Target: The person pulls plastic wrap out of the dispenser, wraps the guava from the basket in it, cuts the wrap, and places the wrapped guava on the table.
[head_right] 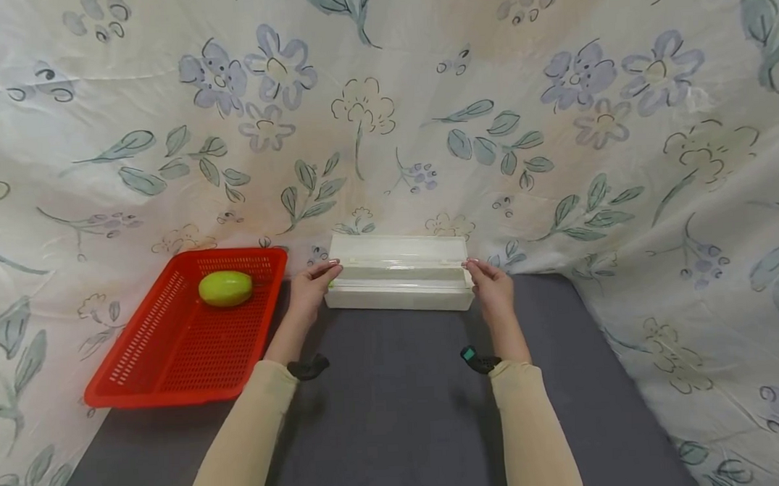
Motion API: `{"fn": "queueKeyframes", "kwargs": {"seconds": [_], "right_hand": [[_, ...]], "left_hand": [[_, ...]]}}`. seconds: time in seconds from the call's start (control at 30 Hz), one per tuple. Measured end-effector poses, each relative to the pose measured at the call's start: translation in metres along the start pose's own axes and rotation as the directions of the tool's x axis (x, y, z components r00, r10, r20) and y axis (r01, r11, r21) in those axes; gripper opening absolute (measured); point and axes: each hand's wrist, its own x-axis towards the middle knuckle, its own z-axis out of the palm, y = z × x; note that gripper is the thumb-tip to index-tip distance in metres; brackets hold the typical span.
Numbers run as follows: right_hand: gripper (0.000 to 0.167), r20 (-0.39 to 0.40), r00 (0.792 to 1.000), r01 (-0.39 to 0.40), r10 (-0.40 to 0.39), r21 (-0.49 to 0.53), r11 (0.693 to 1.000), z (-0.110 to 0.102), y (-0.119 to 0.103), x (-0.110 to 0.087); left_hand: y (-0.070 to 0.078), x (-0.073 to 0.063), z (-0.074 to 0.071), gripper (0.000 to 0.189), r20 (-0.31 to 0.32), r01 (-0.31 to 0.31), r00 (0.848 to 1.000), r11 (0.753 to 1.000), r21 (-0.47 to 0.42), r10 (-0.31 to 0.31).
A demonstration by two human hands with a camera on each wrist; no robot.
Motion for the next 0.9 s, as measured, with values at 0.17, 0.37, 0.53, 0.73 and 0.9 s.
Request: {"fn": "queueKeyframes", "kwargs": {"seconds": [0.17, 0.37, 0.53, 0.73, 0.9], "right_hand": [[0.042, -0.011, 1.000, 0.014, -0.013, 0.024, 1.000, 0.002, -0.006, 0.003], [0.027, -0.026, 0.998, 0.050, -0.049, 0.031, 0.998, 0.002, -0.017, 0.003], [0.032, -0.009, 0.996, 0.094, -0.093, 0.023, 0.995, 0.003, -0.026, 0.004], [0.041, -0.008, 0.996, 0.095, -0.094, 0.031, 0.995, 0.003, -0.032, 0.007], [0.036, 0.012, 0.993, 0.114, -0.115, 0.084, 0.990, 0.002, -0.039, 0.006]], "left_hand": [[0.010, 0.002, 0.000, 0.027, 0.001, -0.013, 1.000, 1.000, -0.006, 0.013], [0.023, 0.004, 0.003, 0.032, 0.007, -0.065, 0.998, 0.998, -0.010, 0.065], [0.032, 0.006, 0.003, 0.029, -0.005, -0.078, 0.997, 0.997, -0.021, 0.078], [0.041, 0.005, 0.002, 0.030, 0.000, -0.058, 0.998, 0.998, -0.023, 0.059], [0.049, 0.005, 0.002, 0.032, 0.003, -0.047, 0.999, 0.999, -0.018, 0.047]]}}
